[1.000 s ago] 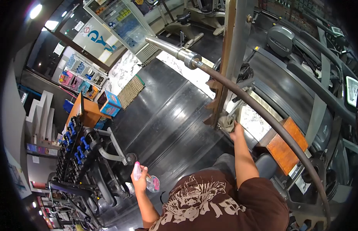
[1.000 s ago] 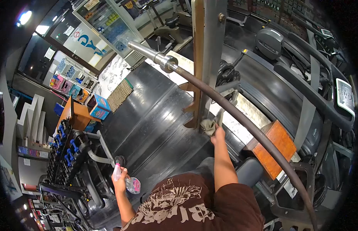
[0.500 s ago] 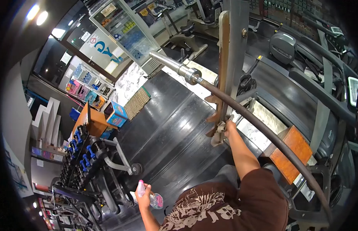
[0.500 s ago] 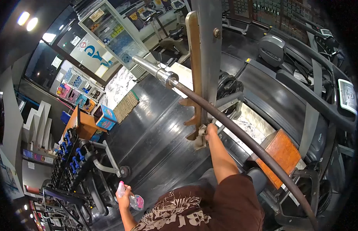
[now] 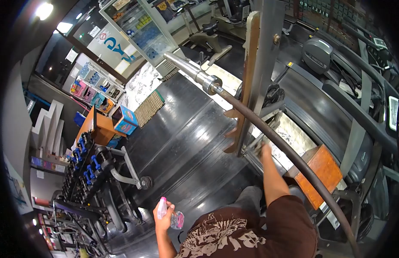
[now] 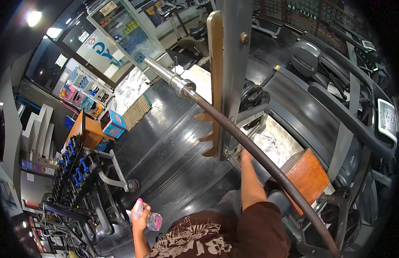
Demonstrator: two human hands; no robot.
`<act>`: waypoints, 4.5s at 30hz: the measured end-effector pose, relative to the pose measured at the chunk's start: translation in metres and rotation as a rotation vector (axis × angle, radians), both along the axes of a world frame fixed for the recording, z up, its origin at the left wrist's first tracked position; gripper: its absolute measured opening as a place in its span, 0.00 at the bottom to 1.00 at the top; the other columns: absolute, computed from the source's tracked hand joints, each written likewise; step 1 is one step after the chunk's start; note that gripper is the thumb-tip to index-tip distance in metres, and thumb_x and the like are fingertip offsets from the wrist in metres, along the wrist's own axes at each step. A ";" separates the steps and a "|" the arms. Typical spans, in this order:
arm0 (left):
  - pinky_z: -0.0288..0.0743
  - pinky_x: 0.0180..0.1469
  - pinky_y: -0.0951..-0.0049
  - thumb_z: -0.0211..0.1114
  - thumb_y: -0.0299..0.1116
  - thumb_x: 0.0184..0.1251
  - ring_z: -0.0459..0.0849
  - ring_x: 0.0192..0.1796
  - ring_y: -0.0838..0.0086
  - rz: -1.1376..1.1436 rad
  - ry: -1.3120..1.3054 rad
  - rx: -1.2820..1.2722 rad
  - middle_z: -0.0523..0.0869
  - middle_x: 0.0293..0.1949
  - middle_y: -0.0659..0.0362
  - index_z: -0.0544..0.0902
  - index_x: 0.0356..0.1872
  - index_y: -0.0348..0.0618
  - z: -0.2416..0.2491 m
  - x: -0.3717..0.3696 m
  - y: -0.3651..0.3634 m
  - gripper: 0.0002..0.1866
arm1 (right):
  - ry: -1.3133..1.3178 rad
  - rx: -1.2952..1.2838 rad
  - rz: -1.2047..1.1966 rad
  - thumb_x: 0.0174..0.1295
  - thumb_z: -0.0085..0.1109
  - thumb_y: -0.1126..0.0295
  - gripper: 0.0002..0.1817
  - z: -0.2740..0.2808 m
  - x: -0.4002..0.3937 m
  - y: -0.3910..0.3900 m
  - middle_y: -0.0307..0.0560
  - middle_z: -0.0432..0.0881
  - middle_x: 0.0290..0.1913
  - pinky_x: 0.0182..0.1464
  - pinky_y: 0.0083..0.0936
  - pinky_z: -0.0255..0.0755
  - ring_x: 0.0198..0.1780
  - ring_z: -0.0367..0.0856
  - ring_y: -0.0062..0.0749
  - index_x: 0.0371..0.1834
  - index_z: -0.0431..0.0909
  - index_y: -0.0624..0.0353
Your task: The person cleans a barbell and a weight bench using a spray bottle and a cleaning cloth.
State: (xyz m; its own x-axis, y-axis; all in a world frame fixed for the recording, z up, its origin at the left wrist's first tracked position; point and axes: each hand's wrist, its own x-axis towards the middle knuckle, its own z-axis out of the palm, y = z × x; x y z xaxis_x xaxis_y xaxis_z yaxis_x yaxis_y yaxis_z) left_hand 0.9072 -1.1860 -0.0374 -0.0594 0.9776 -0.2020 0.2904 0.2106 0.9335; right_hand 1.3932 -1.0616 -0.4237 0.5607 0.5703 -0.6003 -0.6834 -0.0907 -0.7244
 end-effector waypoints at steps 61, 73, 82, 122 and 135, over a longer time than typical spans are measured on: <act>0.77 0.30 0.71 0.69 0.22 0.63 0.83 0.25 0.73 -0.066 -0.089 -0.155 0.82 0.29 0.59 0.79 0.40 0.35 -0.052 -0.015 0.013 0.08 | 0.397 0.786 -0.007 0.75 0.53 0.63 0.18 0.261 -0.009 -0.002 0.49 0.85 0.53 0.55 0.38 0.79 0.51 0.84 0.39 0.60 0.79 0.62; 0.79 0.29 0.73 0.72 0.24 0.65 0.83 0.27 0.78 -0.189 -0.145 -0.011 0.86 0.32 0.59 0.82 0.41 0.36 -0.058 0.021 0.047 0.08 | 0.356 0.337 -0.138 0.77 0.44 0.62 0.20 0.230 -0.013 -0.075 0.49 0.85 0.56 0.61 0.40 0.77 0.55 0.84 0.42 0.60 0.79 0.62; 0.78 0.31 0.74 0.73 0.26 0.65 0.84 0.26 0.78 -0.265 -0.069 -0.187 0.87 0.33 0.58 0.83 0.41 0.35 -0.046 0.051 0.045 0.09 | 0.283 0.279 -0.009 0.78 0.46 0.58 0.21 0.194 0.011 -0.078 0.47 0.85 0.56 0.63 0.42 0.75 0.57 0.83 0.43 0.64 0.77 0.59; 0.70 0.35 0.66 0.72 0.31 0.66 0.78 0.29 0.68 -0.895 -0.088 -0.049 0.79 0.28 0.55 0.81 0.33 0.35 -0.122 -0.130 0.131 0.10 | -0.196 -0.503 0.761 0.53 0.73 0.70 0.31 0.218 -0.375 -0.266 0.47 0.86 0.54 0.62 0.31 0.76 0.57 0.83 0.35 0.63 0.79 0.62; 0.70 0.27 0.75 0.69 0.29 0.68 0.79 0.24 0.78 -0.911 0.010 0.233 0.77 0.29 0.61 0.81 0.34 0.37 -0.202 -0.033 0.113 0.08 | -0.036 -0.374 0.558 0.68 0.67 0.69 0.27 0.060 -0.338 -0.288 0.40 0.83 0.59 0.63 0.31 0.73 0.60 0.80 0.29 0.69 0.72 0.59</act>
State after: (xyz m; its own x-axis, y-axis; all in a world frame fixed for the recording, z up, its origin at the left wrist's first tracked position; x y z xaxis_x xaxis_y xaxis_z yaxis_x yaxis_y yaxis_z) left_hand 0.8740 -1.0725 -0.2390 0.7480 0.6637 0.0006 0.2596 -0.2933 0.9201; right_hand 1.0554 -1.3496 -0.3640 0.2654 0.5375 -0.8004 -0.4369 -0.6730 -0.5968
